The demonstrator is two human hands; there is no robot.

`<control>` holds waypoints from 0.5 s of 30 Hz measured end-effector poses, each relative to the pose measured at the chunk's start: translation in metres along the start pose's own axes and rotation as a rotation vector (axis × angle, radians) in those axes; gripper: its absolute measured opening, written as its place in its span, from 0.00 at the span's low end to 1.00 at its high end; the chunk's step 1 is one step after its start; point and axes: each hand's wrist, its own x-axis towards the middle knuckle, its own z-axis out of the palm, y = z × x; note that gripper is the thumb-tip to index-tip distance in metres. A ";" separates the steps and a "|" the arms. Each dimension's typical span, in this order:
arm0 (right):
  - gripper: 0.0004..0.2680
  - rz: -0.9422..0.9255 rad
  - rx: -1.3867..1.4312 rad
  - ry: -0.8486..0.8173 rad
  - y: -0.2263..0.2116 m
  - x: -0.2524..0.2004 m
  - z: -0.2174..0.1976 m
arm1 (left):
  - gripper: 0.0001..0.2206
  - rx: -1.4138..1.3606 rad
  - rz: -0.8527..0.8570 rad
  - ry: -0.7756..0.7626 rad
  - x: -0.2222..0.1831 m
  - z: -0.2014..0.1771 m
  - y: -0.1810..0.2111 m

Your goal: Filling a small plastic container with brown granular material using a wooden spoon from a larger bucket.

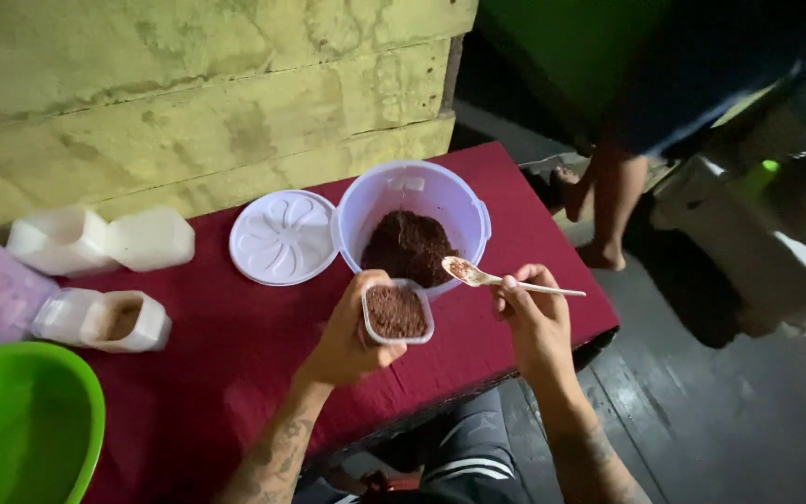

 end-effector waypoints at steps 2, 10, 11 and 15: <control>0.04 0.005 -0.018 -0.017 -0.009 0.004 0.011 | 0.35 -0.028 0.016 -0.017 -0.003 0.002 0.006; 0.04 -0.035 -0.352 -0.274 -0.040 0.032 0.032 | 0.28 0.112 0.037 -0.139 -0.006 0.008 0.047; 0.05 -0.156 -0.458 -0.327 -0.032 0.044 0.027 | 0.28 0.166 0.082 -0.137 -0.006 0.010 0.046; 0.04 -0.308 -0.912 -0.271 -0.025 0.053 0.039 | 0.37 0.123 0.142 -0.078 -0.026 0.011 0.028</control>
